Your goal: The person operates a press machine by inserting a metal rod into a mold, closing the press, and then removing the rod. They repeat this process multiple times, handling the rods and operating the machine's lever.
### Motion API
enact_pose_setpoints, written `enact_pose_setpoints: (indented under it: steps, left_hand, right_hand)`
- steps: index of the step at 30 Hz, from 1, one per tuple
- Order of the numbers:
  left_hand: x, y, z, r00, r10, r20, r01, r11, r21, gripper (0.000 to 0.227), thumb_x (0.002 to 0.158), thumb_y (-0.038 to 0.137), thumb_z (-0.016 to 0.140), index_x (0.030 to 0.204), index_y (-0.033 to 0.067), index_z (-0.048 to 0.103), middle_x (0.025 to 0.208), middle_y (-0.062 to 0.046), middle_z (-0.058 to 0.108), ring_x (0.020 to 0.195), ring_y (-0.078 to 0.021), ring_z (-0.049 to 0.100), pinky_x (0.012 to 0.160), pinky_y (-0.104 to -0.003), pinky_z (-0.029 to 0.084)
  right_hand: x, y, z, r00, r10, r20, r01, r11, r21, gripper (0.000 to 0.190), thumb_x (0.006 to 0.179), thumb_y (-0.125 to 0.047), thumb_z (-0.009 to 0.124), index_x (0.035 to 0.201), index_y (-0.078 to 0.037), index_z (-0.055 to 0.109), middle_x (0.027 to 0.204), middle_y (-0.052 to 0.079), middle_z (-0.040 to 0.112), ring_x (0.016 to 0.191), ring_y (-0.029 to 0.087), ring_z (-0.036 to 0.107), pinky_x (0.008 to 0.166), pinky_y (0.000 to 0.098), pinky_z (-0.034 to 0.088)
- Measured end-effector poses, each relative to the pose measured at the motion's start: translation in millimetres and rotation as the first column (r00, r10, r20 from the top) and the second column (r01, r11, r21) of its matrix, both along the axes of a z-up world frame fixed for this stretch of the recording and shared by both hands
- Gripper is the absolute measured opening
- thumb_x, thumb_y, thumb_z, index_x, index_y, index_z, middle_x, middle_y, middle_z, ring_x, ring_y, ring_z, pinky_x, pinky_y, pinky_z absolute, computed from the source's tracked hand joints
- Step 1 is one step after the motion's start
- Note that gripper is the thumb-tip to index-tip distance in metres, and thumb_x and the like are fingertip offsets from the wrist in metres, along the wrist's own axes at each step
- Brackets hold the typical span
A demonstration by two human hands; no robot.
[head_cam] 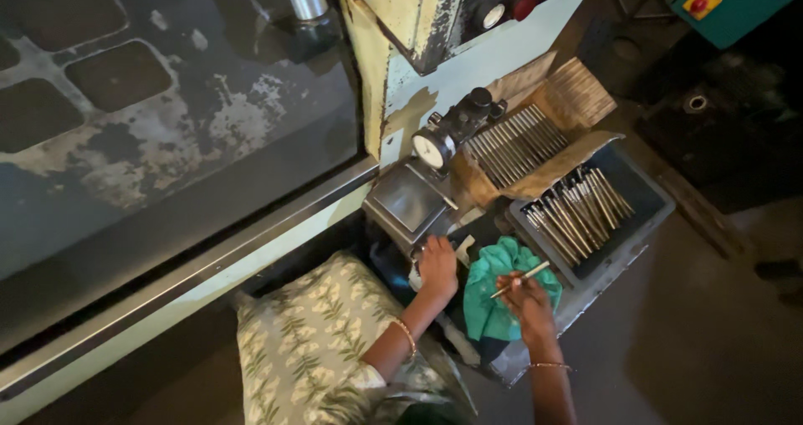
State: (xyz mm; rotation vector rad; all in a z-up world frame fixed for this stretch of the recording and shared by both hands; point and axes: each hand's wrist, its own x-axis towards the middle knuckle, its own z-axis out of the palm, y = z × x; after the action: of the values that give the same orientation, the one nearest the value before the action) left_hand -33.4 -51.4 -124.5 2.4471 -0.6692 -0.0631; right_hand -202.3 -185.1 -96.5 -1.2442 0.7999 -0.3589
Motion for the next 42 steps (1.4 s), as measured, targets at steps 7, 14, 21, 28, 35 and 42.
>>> enact_pose_setpoints:
  steps: [7,14,21,28,35,42]
  left_hand:
    - [-14,27,10,0.998,-0.052,0.031,0.056,0.989,-0.134,0.04,0.071,-0.004,0.065,0.11,0.0051,0.062,0.118,-0.023,0.061,0.101,-0.0428,0.062,0.084,-0.048,0.053]
    - [-7,65,44,0.987,-0.109,-0.121,-0.022,0.649,-0.76,0.017,0.11,0.022,0.051,0.108,0.0064,0.058,0.088,-0.013,0.063,0.08,-0.029,0.064,0.073,-0.04,0.053]
    - [-8,103,96,0.597,-0.441,-0.67,-0.497,0.451,-0.741,0.029,0.11,0.035,0.041,0.099,0.0165,0.06,0.071,0.005,0.05,0.056,-0.004,0.042,0.049,-0.023,0.031]
    - [-11,118,113,0.574,-0.474,-0.667,-0.529,0.408,-0.744,0.03,0.107,0.033,0.046,0.095,0.0125,0.063,0.068,0.005,0.049,0.056,-0.0056,0.041,0.048,-0.024,0.027]
    - [-14,119,105,0.679,-0.496,-0.542,-0.441,0.314,-0.841,0.031,0.109,0.033,0.045,0.099,0.0097,0.063,0.081,0.003,0.052,0.074,-0.0065,0.048,0.066,-0.024,0.039]
    - [-12,119,94,0.756,-0.489,-0.436,-0.289,0.348,-0.892,0.028,0.11,0.034,0.046,0.104,0.0097,0.057,0.088,0.003,0.053,0.083,-0.0066,0.05,0.075,-0.024,0.041]
  right_hand:
    - [20,39,47,0.979,0.113,0.169,-0.027,0.895,-0.445,0.033,0.109,-0.022,0.057,0.135,-0.004,0.066,0.098,0.003,0.061,0.094,0.01,0.06,0.089,0.0276,0.05]
    - [39,80,88,0.994,0.106,0.009,-0.072,0.732,-0.678,0.024,0.098,-0.011,0.064,0.12,-0.004,0.066,0.094,0.002,0.067,0.081,0.011,0.06,0.076,0.0268,0.051]
    - [57,116,115,0.975,0.222,0.023,-0.135,0.666,-0.734,0.019,0.09,-0.001,0.07,0.108,-0.001,0.066,0.098,0.009,0.074,0.094,0.017,0.072,0.086,0.0318,0.055]
    - [68,136,142,0.941,0.329,-0.073,-0.245,0.52,-0.818,0.017,0.088,-0.003,0.072,0.105,-0.004,0.068,0.095,0.013,0.075,0.088,0.024,0.074,0.08,0.035,0.057]
    - [66,148,161,0.915,0.385,-0.117,-0.288,0.424,-0.858,0.019,0.087,-0.006,0.075,0.105,-0.004,0.07,0.088,0.014,0.073,0.079,0.029,0.069,0.071,0.0379,0.053]
    - [61,141,161,0.885,0.455,-0.101,-0.304,0.399,-0.865,0.015,0.089,-0.004,0.067,0.104,-0.002,0.068,0.086,0.014,0.07,0.07,0.027,0.067,0.063,0.0367,0.052]
